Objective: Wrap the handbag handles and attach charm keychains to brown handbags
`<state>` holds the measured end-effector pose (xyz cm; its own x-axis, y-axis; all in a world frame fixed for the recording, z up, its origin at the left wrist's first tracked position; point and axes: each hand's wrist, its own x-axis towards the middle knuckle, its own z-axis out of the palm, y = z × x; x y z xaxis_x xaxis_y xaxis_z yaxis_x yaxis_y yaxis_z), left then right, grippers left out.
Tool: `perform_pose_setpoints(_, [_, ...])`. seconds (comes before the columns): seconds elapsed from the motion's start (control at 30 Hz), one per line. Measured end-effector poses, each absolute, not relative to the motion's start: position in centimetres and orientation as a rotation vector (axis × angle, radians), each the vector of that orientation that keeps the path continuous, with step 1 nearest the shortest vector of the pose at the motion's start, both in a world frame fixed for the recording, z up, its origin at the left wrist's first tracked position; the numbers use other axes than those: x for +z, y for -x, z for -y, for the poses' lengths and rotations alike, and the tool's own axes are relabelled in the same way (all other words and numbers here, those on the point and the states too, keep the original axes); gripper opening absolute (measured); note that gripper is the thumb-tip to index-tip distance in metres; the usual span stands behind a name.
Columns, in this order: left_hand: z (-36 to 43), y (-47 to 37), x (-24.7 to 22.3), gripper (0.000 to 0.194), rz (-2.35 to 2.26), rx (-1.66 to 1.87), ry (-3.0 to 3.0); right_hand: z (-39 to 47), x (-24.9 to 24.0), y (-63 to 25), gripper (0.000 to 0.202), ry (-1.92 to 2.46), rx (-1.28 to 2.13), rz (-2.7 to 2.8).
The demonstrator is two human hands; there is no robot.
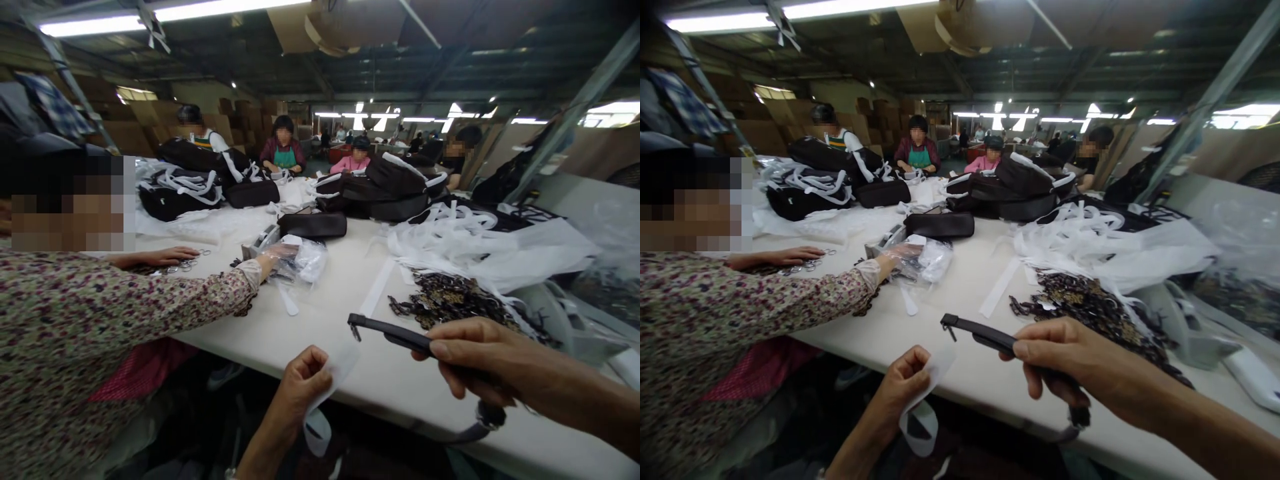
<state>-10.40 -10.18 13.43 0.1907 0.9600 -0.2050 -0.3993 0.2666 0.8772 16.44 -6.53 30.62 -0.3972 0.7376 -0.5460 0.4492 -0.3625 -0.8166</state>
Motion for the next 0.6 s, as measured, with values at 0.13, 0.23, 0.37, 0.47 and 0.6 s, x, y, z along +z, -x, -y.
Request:
perform_pose_setpoints(0.13, [10.5, 11.5, 12.8, 0.047, -0.935, 1.076, -0.817, 7.7, 32.6, -16.9, 0.051, 1.620, 1.839, 1.723])
perform_pose_setpoints(0.23, [10.5, 12.4, 12.4, 0.045, -0.957, 1.109, -0.900, 8.1, 33.2, -17.2, 0.054, 1.633, 1.832, 1.783])
perform_pose_setpoints(0.37, [10.5, 13.6, 12.7, 0.043, -0.940, 1.143, -0.988, 7.9, 33.1, -17.0, 0.052, 1.646, 1.798, 1.817])
perform_pose_setpoints(0.47, [10.7, 14.2, 13.1, 0.033, -0.954, 1.103, -0.921, 7.4, 33.1, -16.1, 0.052, 1.587, 1.842, 1.864])
perform_pose_setpoints(0.6, [10.9, 14.4, 13.1, 0.029, -0.909, 1.154, -0.808, 7.0, 33.3, -14.3, 0.053, 1.571, 1.894, 1.856])
